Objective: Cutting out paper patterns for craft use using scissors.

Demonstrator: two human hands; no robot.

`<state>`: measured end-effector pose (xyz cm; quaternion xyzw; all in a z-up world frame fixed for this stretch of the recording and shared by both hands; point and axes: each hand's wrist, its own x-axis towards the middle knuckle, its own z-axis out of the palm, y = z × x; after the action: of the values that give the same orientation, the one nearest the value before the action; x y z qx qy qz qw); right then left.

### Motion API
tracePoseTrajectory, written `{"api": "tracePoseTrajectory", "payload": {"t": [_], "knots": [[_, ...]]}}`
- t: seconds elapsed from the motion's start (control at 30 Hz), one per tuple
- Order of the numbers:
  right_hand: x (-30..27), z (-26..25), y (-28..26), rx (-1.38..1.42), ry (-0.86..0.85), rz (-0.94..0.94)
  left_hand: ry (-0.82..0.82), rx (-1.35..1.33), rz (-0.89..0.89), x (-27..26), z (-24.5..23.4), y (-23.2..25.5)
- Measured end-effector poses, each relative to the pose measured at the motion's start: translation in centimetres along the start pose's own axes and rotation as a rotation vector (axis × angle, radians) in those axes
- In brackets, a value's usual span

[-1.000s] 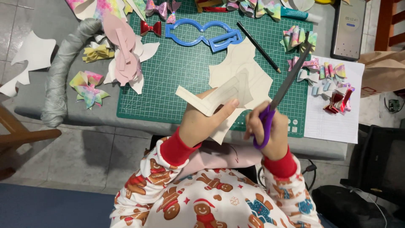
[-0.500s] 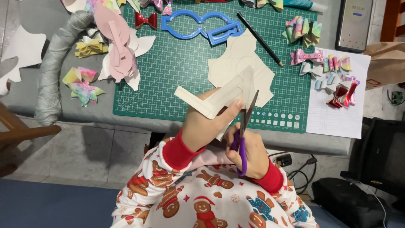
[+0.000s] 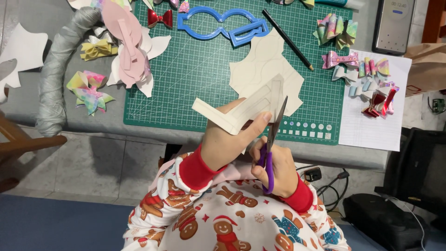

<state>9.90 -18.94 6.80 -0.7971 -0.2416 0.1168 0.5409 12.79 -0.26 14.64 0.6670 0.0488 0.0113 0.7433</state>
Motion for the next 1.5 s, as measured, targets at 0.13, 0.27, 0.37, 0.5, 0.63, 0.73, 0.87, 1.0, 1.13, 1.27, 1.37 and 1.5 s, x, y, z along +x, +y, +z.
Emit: {"api": "tracePoseTrajectory", "payload": {"t": [0.13, 0.27, 0.37, 0.5, 0.63, 0.73, 0.87, 1.0, 1.13, 1.27, 1.37, 1.5], "knots": [[0.3, 0.1, -0.4, 0.005, 0.01, -0.031, 0.013, 0.02, 0.013, -0.1, 0.1, -0.1], [0.3, 0.0, -0.6, -0.001, 0.008, -0.037, 0.017, 0.004, -0.004, -0.3, 0.0, -0.1], [0.3, 0.0, -0.6, -0.001, 0.011, -0.04, 0.025, -0.003, -0.012, -0.4, 0.1, -0.3], [0.3, -0.1, -0.8, 0.013, 0.016, -0.045, 0.015, 0.016, -0.04, -0.3, 0.1, -0.1], [0.4, 0.0, -0.9, 0.01, 0.029, -0.058, 0.014, 0.04, -0.02, -0.3, 0.1, -0.3], [0.2, 0.0, -0.9, 0.01, 0.033, -0.049, 0.015, 0.028, -0.032, -0.4, 0.1, -0.4], [0.4, -0.1, -1.1, 0.005, 0.035, -0.048, 0.013, 0.02, -0.027, -0.4, 0.1, -0.5], [0.5, -0.2, -1.3, -0.002, 0.046, -0.047, 0.008, 0.038, -0.004, -0.4, 0.1, -0.5], [0.4, -0.2, -1.2, 0.003, 0.057, -0.053, -0.001, 0.036, -0.012, -0.4, 0.1, -0.4], [0.4, -0.2, -1.3, 0.003, 0.057, -0.053, 0.026, 0.008, 0.006, -0.6, 0.3, -0.7], [0.4, -0.2, -1.2, 0.014, 0.056, -0.048, 0.037, -0.004, 0.036, -0.7, 0.3, -0.9], [0.3, -0.1, -1.2, 0.02, 0.063, -0.048, 0.04, 0.01, 0.097, -0.4, 0.4, -1.5]]}}
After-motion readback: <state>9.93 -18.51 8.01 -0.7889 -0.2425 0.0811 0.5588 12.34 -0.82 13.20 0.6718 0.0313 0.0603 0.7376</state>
